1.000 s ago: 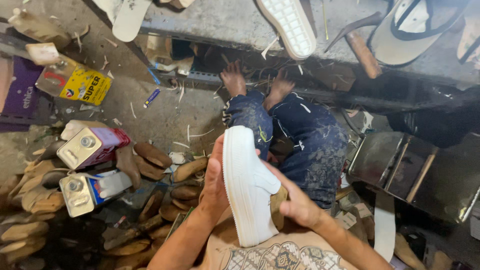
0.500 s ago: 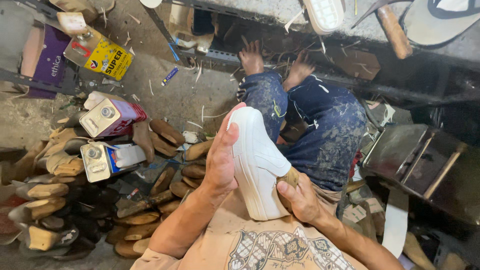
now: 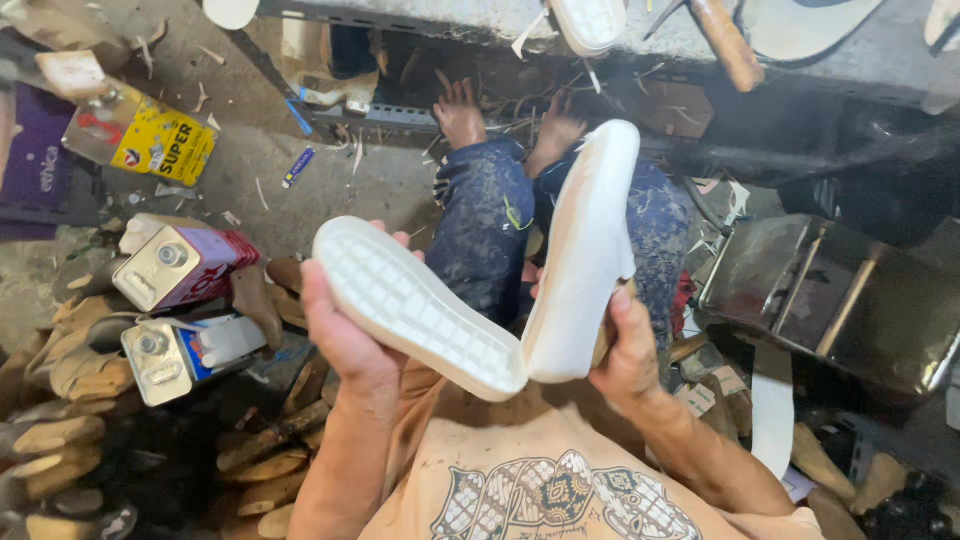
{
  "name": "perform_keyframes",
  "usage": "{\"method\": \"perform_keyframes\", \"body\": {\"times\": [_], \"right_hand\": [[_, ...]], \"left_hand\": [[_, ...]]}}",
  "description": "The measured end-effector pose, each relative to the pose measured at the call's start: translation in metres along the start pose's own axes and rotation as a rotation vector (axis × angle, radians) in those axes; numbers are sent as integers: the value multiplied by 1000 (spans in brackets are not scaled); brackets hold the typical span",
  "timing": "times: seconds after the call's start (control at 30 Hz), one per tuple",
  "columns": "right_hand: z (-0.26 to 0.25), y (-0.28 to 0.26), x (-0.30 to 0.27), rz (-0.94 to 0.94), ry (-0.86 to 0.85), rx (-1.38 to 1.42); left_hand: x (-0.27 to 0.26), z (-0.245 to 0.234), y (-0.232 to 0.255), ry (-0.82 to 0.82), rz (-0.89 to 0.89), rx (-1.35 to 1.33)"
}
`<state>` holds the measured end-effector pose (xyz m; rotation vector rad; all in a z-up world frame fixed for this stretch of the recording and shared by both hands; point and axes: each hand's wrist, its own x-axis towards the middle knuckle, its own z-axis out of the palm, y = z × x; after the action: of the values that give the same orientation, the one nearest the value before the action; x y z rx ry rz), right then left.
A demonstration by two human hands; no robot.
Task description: The person trims the sole of a white shoe with a knife, then hammers it. They pick up another shoe, inspect the sole, and use a small stick to apply a substance to the shoe's edge. The person repeats the trimming and hammering process on the second shoe.
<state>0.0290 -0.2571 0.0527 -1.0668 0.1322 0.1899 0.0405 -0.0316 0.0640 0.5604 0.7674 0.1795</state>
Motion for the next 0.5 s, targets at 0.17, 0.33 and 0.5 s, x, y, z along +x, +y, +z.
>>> {"method": "perform_keyframes", "body": {"times": [0.17,0.33,0.5], "right_hand": [[16,-59,19,14,210,148],[34,-90,25,10,209,51],[-29,-65,19,3,162,-463]], "left_hand": [[-8,-21,-45,-340,156,-175],[-4,-52,-68,-393,642,773],[-30,-14,-35,-470,811,834]]}}
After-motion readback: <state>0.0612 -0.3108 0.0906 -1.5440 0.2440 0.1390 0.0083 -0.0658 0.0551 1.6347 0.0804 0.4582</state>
